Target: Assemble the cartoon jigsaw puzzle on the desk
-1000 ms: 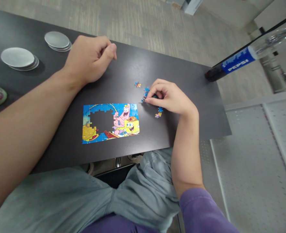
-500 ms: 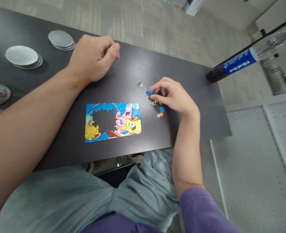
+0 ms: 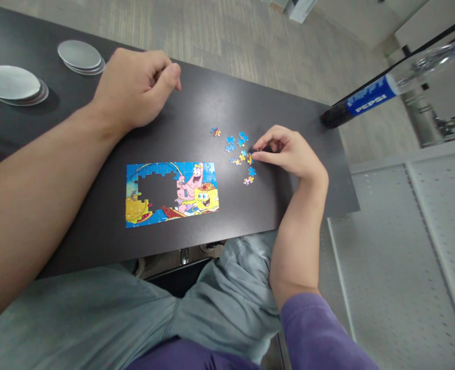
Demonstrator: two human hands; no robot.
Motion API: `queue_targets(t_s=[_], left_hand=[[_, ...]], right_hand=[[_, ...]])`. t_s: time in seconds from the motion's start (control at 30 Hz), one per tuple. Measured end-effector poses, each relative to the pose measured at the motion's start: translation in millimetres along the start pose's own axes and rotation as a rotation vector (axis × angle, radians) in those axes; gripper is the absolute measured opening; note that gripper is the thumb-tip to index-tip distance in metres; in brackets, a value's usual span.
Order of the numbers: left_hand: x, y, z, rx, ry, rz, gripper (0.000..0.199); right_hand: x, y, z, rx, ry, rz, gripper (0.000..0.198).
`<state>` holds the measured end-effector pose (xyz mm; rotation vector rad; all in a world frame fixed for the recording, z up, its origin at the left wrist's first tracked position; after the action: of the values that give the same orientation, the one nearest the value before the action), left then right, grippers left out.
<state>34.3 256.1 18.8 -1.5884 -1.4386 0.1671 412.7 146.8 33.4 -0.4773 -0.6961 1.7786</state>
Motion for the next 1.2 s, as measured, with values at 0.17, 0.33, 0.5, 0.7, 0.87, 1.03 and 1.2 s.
queue_targets(t_s=[0.17,0.33,0.5,0.7,0.87,1.03,1.2], left_hand=[[-1.0,0.9,-0.7,0.029,0.041,-0.028,0.049],[-3.2,-1.7,-2.4,0.01,0.029,-0.022,0.049],[-3.9,-0.9,-4.9,0.026,0.031,-0.018,0.052],[-4.2,0.5,-6.7,0.027,0.082,-0.064,0.061],[-6.3,0.3,-7.6,0.006,0.061,-0.066,0.07],[-6.9,-0.4,-9.5,0.006,0.05,-0.032,0.073],[-6.6,0.9,-8.6,-0.038,0.078,-0.063,0.071]], right_hand=[[-2.6,0.8,9.8,-0.014,-0.019,0.07,0.03],[-2.5,4.5,9.0,-0.004,0.016,0.094,0.028],[-3.5,10.9,4.3,0.162,0.091,0.115,0.045],[-4.8,6.9,14.2,0.134,0.113,0.107,0.044],[-15.4,5.6,35.6,0.038,0.056,0.163,0.053],[-35.6,20.1,50.1,-0.063,0.001,0.277,0.034],[-47.2,25.3,57.9,-0.179,-0.014,0.263,0.018]])
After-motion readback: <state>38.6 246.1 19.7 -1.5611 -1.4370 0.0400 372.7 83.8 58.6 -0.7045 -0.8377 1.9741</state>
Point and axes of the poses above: each hand's wrist, its own x-axis towards the middle knuckle, its own y-axis out of the palm, z = x × y, the point moved 4 cm from there along x, towards the middle knuckle, and after that the axes turned 2 degrees about x, right-handed, at the moved point
